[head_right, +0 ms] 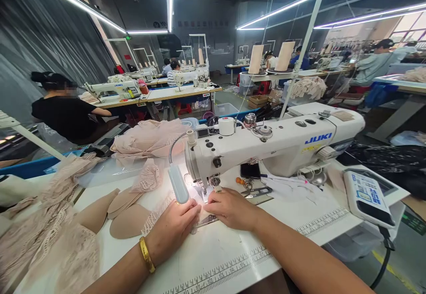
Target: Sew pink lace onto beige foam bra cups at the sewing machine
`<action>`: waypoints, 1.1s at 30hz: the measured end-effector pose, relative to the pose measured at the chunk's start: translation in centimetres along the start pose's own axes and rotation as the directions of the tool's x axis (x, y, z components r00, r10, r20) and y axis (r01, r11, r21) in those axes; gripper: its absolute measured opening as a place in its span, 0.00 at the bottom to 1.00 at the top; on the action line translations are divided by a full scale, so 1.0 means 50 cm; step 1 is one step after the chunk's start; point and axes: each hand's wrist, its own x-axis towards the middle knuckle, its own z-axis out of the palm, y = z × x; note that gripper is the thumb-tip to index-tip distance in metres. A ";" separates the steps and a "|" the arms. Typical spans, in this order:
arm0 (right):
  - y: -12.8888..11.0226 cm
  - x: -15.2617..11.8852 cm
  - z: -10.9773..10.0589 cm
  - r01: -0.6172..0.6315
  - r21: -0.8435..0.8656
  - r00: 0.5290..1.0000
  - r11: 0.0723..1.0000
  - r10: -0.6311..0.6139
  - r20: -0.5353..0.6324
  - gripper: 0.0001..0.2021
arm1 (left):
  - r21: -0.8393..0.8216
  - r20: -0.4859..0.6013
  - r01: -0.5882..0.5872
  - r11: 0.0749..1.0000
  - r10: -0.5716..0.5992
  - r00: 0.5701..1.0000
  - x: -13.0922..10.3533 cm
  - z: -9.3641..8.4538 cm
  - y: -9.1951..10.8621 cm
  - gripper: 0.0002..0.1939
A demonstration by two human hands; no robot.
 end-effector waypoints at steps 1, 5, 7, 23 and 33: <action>0.000 0.000 -0.001 -0.002 0.003 1.000 1.000 0.002 0.007 0.13 | -0.009 0.000 -0.005 1.000 0.005 1.000 0.000 0.002 0.000 0.10; -0.001 0.001 -0.001 -0.007 0.017 1.000 1.000 0.007 0.013 0.12 | -0.027 0.009 -0.004 1.000 0.004 1.000 0.001 0.009 0.003 0.10; -0.002 0.002 0.001 -0.012 0.017 1.000 1.000 0.012 0.007 0.12 | -0.030 0.013 0.002 1.000 -0.002 1.000 0.003 0.010 0.002 0.10; -0.012 0.017 0.000 -0.194 -0.107 0.980 0.975 0.198 0.034 0.14 | -0.139 -0.063 -0.118 0.983 0.110 0.992 0.044 0.018 -0.084 0.12; -0.010 0.013 0.005 -0.190 -0.145 0.977 0.971 0.201 0.070 0.13 | -0.116 -0.095 -0.150 0.982 0.140 0.986 0.044 0.018 -0.091 0.12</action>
